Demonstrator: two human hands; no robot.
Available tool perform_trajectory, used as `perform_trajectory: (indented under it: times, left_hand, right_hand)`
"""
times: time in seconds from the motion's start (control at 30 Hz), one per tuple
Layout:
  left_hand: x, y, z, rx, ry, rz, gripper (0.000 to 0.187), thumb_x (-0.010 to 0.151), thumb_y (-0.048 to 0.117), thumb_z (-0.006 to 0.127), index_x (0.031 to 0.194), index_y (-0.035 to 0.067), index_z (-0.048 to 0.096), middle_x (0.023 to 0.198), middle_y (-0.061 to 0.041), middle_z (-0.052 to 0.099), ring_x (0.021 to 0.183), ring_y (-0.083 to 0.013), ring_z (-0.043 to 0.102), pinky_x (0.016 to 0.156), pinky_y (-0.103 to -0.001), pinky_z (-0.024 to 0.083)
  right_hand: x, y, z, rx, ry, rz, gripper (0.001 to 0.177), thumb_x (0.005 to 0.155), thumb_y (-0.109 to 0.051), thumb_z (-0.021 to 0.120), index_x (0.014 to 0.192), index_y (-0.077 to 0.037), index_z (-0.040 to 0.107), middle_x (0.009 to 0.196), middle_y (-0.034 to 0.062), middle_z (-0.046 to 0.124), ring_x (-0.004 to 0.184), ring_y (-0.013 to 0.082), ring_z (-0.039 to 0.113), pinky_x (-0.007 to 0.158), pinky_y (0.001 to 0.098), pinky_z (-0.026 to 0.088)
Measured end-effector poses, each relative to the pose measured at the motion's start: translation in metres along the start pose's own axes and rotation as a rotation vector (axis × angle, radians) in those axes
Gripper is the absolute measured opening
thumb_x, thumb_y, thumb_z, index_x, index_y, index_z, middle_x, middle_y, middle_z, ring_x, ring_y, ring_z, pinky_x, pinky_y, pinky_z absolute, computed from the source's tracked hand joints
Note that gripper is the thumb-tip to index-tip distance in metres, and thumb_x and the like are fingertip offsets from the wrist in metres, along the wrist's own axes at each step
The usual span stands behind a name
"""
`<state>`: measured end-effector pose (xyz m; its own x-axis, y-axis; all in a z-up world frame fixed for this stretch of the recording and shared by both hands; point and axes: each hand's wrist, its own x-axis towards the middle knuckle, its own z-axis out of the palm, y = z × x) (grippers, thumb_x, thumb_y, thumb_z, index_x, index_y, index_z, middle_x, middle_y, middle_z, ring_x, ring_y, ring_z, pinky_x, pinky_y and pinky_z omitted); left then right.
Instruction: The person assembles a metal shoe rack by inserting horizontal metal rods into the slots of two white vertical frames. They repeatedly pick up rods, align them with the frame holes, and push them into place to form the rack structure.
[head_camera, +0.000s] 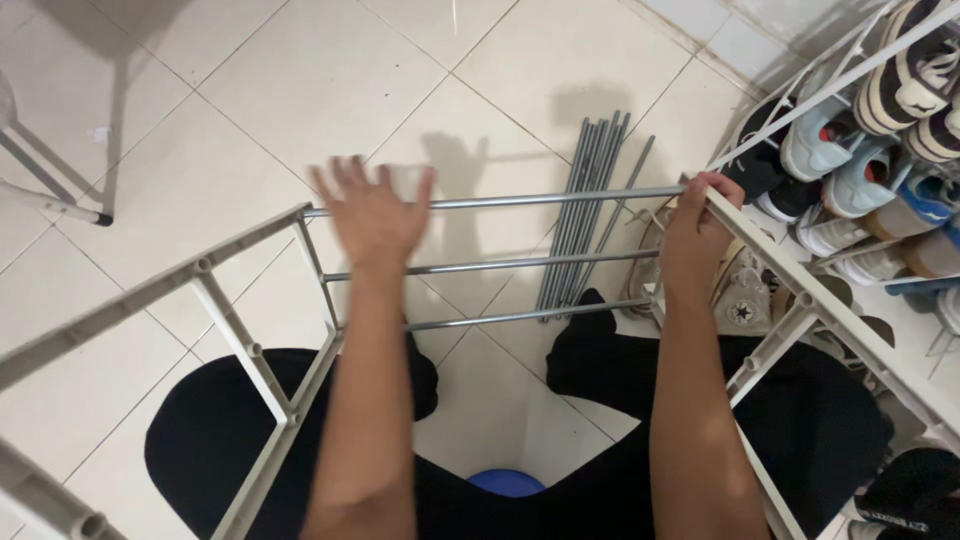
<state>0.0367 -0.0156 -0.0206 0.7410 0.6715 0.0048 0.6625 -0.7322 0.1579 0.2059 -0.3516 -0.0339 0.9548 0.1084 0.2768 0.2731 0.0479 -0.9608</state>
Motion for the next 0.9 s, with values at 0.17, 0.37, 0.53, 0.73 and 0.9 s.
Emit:
perform_trajectory:
  times: [0.17, 0.37, 0.53, 0.73, 0.9]
  left_hand:
    - [-0.003, -0.056, -0.024, 0.317, -0.206, -0.126, 0.109, 0.103, 0.082, 0.003, 0.122, 0.003, 0.074, 0.128, -0.032, 0.063, 0.129, -0.0444, 0.051, 0.119, -0.059, 0.004]
    - [0.003, -0.051, -0.029, 0.299, -0.426, -0.21, 0.115, 0.099, 0.082, 0.004, 0.094, -0.005, 0.079, 0.088, -0.023, 0.07, 0.095, -0.0348, 0.058, 0.098, -0.05, 0.031]
    - [-0.007, -0.046, -0.011, 0.16, -0.098, -0.234, 0.107, 0.104, 0.076, 0.014, 0.087, -0.01, 0.074, 0.086, -0.027, 0.067, 0.102, -0.0368, 0.054, 0.107, -0.049, 0.023]
    - [0.0, -0.034, 0.005, 0.252, 0.052, -0.262, 0.108, 0.103, 0.077, 0.015, 0.1, -0.016, 0.07, 0.099, -0.034, 0.066, 0.108, -0.0415, 0.049, 0.105, -0.051, 0.019]
    - [-0.006, -0.026, -0.005, 0.293, 0.097, -0.243, 0.109, 0.101, 0.079, 0.014, 0.101, -0.014, 0.071, 0.1, -0.035, 0.066, 0.112, -0.0449, 0.051, 0.105, -0.054, 0.017]
  right_hand:
    - [0.0, 0.0, 0.009, -0.092, -0.019, -0.077, 0.019, 0.119, -0.023, 0.054, 0.126, -0.007, 0.048, 0.094, -0.0014, 0.052, 0.076, 0.0044, 0.047, 0.065, 0.0223, 0.039]
    - [0.004, 0.013, 0.011, -0.185, 0.037, -0.09, 0.021, 0.118, -0.024, 0.054, 0.124, -0.005, 0.049, 0.102, 0.001, 0.057, 0.08, 0.0064, 0.049, 0.07, 0.024, 0.043]
    - [0.013, 0.036, 0.0, -0.319, 0.042, -0.142, 0.019, 0.119, -0.021, 0.054, 0.124, -0.003, 0.049, 0.108, 0.0048, 0.06, 0.096, 0.0118, 0.056, 0.087, 0.0287, 0.049]
    - [0.019, 0.05, -0.005, -0.502, 0.173, -0.044, 0.024, 0.11, -0.022, 0.063, 0.119, -0.002, 0.054, 0.106, 0.009, 0.064, 0.097, 0.0174, 0.064, 0.088, 0.0332, 0.053]
    - [0.013, 0.042, -0.001, -0.512, 0.21, -0.029, 0.026, 0.106, -0.022, 0.069, 0.115, -0.002, 0.055, 0.103, 0.0107, 0.065, 0.093, 0.0195, 0.066, 0.084, 0.0342, 0.055]
